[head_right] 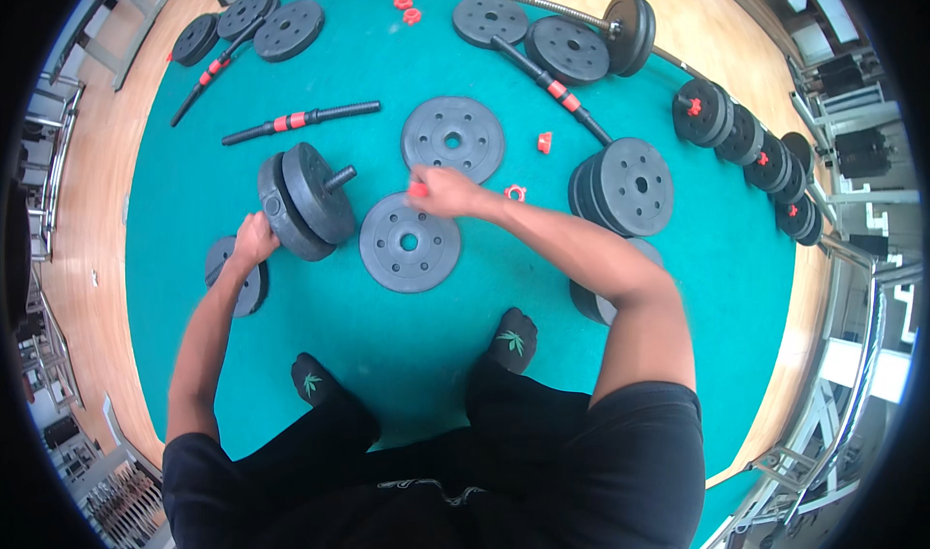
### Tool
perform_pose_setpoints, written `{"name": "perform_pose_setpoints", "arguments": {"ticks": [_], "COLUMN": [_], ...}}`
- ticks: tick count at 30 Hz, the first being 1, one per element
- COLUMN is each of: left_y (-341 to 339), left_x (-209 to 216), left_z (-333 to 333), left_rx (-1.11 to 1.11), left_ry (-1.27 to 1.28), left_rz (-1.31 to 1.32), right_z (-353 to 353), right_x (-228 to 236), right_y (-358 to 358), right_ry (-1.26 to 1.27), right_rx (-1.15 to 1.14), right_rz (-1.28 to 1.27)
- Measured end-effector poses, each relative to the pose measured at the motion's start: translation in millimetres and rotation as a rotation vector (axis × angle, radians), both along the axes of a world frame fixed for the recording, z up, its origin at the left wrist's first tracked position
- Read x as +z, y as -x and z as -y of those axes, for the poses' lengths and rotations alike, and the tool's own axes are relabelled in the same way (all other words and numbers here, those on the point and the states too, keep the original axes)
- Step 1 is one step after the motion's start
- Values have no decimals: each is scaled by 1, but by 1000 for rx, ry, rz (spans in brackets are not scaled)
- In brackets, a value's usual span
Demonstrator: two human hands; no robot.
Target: The person organizes weight plates on a gym mat and then slides plates onto a dumbbell bar before securing them with a red collar.
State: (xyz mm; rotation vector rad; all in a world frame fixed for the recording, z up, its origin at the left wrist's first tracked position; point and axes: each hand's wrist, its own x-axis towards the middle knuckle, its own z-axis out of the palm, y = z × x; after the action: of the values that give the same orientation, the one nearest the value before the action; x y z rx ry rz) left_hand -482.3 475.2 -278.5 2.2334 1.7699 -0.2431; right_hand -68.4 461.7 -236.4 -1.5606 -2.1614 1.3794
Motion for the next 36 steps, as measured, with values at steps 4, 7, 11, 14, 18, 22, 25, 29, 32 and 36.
{"name": "perform_pose_setpoints", "arguments": {"ticks": [4, 7, 11, 14, 18, 22, 25, 29, 32, 36], "left_y": [-14, -16, -18, -16, -23, -28, -27, -28, -27, -24], "left_x": [7, 12, 21, 22, 32, 46, 44, 42, 39, 30], "left_z": [3, 0, 4, 5, 8, 8, 6, 8, 5, 3], "left_rx": [32, 30, 13, 52, 71, 90, 84, 92, 74, 46], "left_ry": [-9, 21, 25, 55, 79, 110, 110, 92, 90, 70], "left_rz": [18, 11, 25, -5, 13, 39, 53, 57, 55, 57], "right_z": [-34, -50, -46, -37, -40, -43, -46, -45, -47, -64], "right_x": [-22, -23, -32, -33, -26, -20, -22, -21, -24, -25], "right_y": [46, 74, 103, 113, 92, 74, 66, 59, 58, 66], "right_ry": [-84, -27, 142, 259, 440, 598, 594, 547, 405, 499], "right_rx": [-390, -618, -604, -526, -424, -321, -251, -167, -125, -110], "right_rz": [-243, -383, -593, -698, -767, -760, -756, -619, -504, -134]}}
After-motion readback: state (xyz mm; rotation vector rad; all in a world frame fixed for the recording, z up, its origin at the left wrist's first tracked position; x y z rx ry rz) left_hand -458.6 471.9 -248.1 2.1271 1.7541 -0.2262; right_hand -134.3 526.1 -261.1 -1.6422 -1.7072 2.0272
